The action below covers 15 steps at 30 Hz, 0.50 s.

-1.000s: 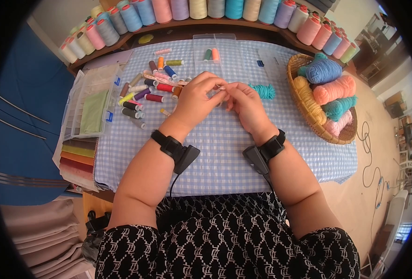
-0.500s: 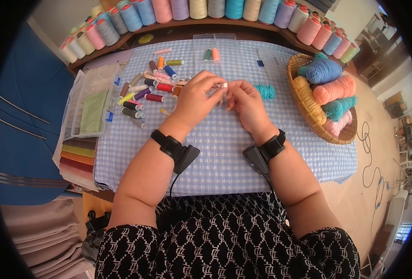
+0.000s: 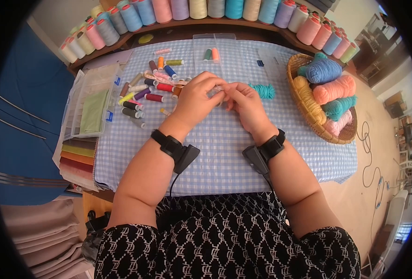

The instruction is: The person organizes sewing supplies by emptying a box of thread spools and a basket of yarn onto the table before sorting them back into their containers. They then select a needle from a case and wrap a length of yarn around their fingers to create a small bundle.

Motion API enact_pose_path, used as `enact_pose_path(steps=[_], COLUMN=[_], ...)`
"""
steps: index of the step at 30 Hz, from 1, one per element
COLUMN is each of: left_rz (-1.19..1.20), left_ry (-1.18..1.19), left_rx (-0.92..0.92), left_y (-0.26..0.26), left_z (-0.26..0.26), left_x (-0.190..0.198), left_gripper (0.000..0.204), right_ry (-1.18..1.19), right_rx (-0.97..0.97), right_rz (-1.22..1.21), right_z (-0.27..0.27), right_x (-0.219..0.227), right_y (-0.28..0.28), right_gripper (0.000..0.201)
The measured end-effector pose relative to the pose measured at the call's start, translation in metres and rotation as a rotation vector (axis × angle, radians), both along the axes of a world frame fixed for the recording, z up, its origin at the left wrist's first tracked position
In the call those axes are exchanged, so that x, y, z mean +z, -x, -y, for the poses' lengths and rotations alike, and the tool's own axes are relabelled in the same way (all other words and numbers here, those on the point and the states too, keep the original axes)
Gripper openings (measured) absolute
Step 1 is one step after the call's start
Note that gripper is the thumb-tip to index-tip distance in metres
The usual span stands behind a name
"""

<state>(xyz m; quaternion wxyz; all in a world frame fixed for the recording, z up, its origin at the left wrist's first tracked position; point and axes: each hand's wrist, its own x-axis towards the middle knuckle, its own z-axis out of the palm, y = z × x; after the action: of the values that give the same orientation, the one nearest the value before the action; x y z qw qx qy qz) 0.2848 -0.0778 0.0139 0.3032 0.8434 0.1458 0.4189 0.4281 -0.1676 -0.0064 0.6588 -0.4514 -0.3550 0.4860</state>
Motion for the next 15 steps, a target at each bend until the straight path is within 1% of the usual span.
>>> enact_pose_path(steps=[6,9,12,15], left_rz=[-0.012,0.004,0.036,0.051], left_ry=[-0.005,0.022,0.032,0.025], left_rx=[-0.007,-0.005,-0.004,0.016], left_y=[0.0005,-0.0007,-0.0022,-0.0022], left_z=[-0.0013,-0.0013,-0.0031,-0.0026], left_x=[-0.0014,-0.0031,-0.0077,-0.0074], left_gripper=[0.017,0.016,0.016,0.017], right_ry=[0.02,0.023,0.019,0.021], right_rx=[0.002,-0.017,-0.023,-0.059], right_rz=[-0.005,-0.087,-0.113,-0.087], right_z=[-0.0001,0.0013,0.0017,0.0014], right_x=[-0.0004,0.0044,0.0053,0.0065], right_y=[0.0005,0.0015,0.0019,0.0045], right_gripper=[0.021,0.022,0.023,0.02])
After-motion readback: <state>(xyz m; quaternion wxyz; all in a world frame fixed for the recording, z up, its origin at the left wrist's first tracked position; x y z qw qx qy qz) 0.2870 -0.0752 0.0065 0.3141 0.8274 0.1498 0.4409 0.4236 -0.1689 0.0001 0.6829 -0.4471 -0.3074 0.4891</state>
